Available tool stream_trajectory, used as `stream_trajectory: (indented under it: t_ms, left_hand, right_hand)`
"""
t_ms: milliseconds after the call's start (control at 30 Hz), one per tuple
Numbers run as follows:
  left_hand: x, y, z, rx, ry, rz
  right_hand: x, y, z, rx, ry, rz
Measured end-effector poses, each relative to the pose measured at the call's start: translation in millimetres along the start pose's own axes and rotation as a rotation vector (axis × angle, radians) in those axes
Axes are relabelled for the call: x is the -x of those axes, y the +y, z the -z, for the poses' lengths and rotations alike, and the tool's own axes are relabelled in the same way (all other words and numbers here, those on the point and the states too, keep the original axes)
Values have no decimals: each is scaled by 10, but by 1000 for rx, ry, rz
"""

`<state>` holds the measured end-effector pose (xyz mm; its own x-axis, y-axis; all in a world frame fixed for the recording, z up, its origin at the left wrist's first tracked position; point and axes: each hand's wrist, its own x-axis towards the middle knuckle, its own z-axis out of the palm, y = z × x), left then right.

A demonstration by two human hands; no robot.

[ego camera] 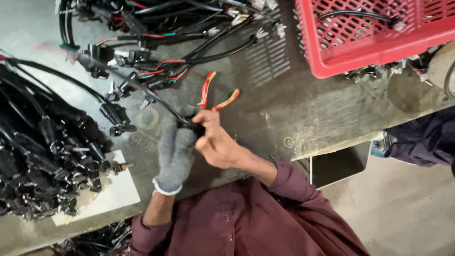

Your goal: The person picks up a black cable from a pile on the workbench, uses red-handled pliers to strip and trim the wire ends, twists the exposed conductors, and inserts them into black connector housings, setting finished assemblies aside. They repeat this process on multiple cables across the workbench.

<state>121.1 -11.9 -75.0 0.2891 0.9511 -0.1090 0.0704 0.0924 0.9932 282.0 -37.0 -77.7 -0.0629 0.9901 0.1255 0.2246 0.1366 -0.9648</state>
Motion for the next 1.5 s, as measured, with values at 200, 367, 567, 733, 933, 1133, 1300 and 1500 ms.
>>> stream_trajectory:
  t_ms: [200,367,567,733,933,1133,1300,1500]
  left_hand:
    - [87,72,232,367,180,119]
    - [194,185,275,32,176,82]
    - [117,484,360,208,-220,-95]
    - [178,674,271,297,-167,45]
    - [374,495,246,-712,30,-636]
    - [393,626,374,129,-148,302]
    - [272,824,470,127,-401,168]
    - [296,639,261,-471,-35,-150]
  right_hand:
    - [-510,-81,632,822,-191,327]
    - [-543,176,679,1066,-226,287]
    - [-375,245,522,-368,204,-319]
    - [-171,-26,284,-294,-94,-329]
    - [-176,-242,242,475,-2,244]
    - [-273,-201,270,717,-122,224]
    - [-264,-142,316,527,-163,240]
    - [-104,-230,199,525,-131,105]
